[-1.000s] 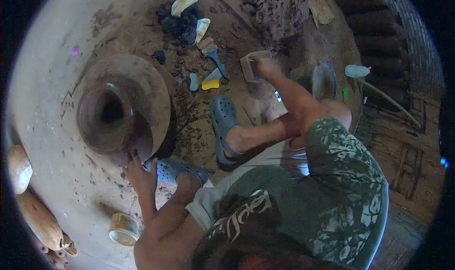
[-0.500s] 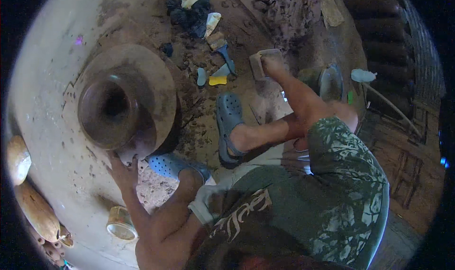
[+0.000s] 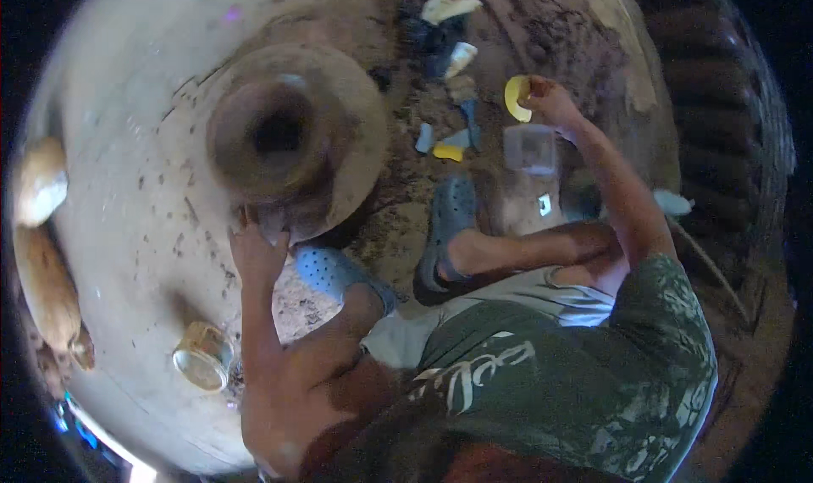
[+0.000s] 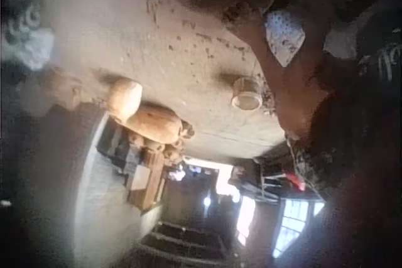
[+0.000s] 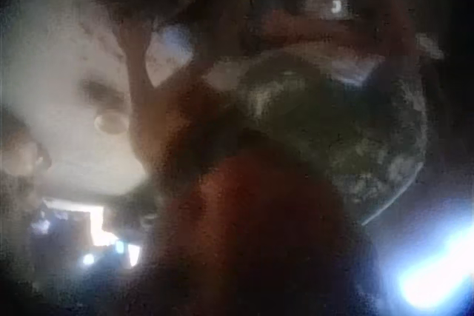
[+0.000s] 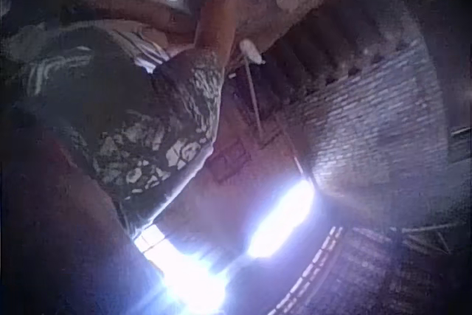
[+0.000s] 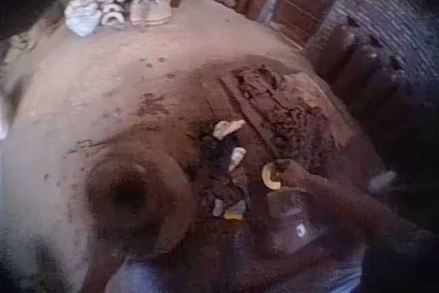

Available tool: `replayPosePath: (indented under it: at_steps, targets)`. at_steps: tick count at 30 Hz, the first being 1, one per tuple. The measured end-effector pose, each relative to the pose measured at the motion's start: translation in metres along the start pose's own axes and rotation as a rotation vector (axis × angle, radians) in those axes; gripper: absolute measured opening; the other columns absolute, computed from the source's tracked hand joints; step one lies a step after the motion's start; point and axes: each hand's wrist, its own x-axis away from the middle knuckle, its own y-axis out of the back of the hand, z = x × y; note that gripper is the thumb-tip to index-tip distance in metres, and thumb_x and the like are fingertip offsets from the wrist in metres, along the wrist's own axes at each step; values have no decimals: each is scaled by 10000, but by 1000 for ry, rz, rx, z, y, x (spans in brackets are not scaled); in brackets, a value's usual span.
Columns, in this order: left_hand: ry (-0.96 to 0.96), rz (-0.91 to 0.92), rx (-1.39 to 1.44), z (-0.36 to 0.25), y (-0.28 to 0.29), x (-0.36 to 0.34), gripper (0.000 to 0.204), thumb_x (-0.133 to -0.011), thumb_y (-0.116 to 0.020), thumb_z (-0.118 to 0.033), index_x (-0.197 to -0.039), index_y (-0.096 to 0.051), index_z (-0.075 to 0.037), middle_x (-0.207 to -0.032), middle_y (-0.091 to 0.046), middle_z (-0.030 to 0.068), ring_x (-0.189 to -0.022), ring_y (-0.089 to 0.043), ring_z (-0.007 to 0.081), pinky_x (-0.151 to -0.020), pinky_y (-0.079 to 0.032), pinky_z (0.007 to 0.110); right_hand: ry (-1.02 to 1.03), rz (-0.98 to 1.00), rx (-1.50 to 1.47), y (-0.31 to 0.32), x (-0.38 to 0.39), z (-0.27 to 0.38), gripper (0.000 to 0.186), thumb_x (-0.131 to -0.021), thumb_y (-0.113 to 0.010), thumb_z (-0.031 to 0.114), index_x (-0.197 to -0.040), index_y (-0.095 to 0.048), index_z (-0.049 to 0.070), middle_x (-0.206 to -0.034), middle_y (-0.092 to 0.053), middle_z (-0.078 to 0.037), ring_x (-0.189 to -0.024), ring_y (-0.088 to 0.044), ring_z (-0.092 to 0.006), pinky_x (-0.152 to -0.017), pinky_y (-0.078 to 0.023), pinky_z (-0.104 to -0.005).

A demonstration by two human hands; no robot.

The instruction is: The person shapes the top and sides of a clay pot using a yellow rib tool and their hands while the wheel rotates, occasionally dipping their fingers into a container of water.

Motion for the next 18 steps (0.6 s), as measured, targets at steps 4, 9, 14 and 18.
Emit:
replayPosePath:
  at_steps: [4, 9, 14, 18]
  targets:
    - [25, -200, 2, 39, -17, -16, 1001, -859, -739, -464, -1598, -283, 33, -1645, -350, 229, -1521, -331, 392, -1246, -242, 559, 207, 134, -388, -62, 3, 147, 362, -927, -739, 112, -1264, -662, 5, -1147, -734, -94, -1060, -696, -191, -953, -550, -360]
    - [-76, -214, 252, -16, 5, 16, 926, -885, -730, -471, -1548, -347, 50, -1575, -415, 270, -1435, -430, 431, -1212, -287, 587, 407, 266, -355, -146, 5, 255, 310, -957, -714, 103, -1234, -640, -17, -1181, -711, -99, -1094, -687, -187, -980, -548, -365]
    - [-149, -94, 200, -46, -19, 42, 825, -906, -711, -499, -1444, -475, 81, -1505, -487, 300, -1429, -440, 431, -1219, -283, 570, 440, 311, -274, -219, 7, 306, 404, -964, -714, 210, -1285, -618, -15, -1111, -722, -119, -974, -694, -186, -862, -543, -317]
    - [-194, -115, 209, -50, -32, 52, 806, -915, -703, -498, -1420, -497, 95, -1478, -510, 316, -1430, -441, 434, -1218, -288, 568, 689, 211, 234, -253, 12, 329, 480, -1008, -515, 417, -1166, -687, -3, -1055, -717, -256, -980, -685, -442, -870, -538, -528]
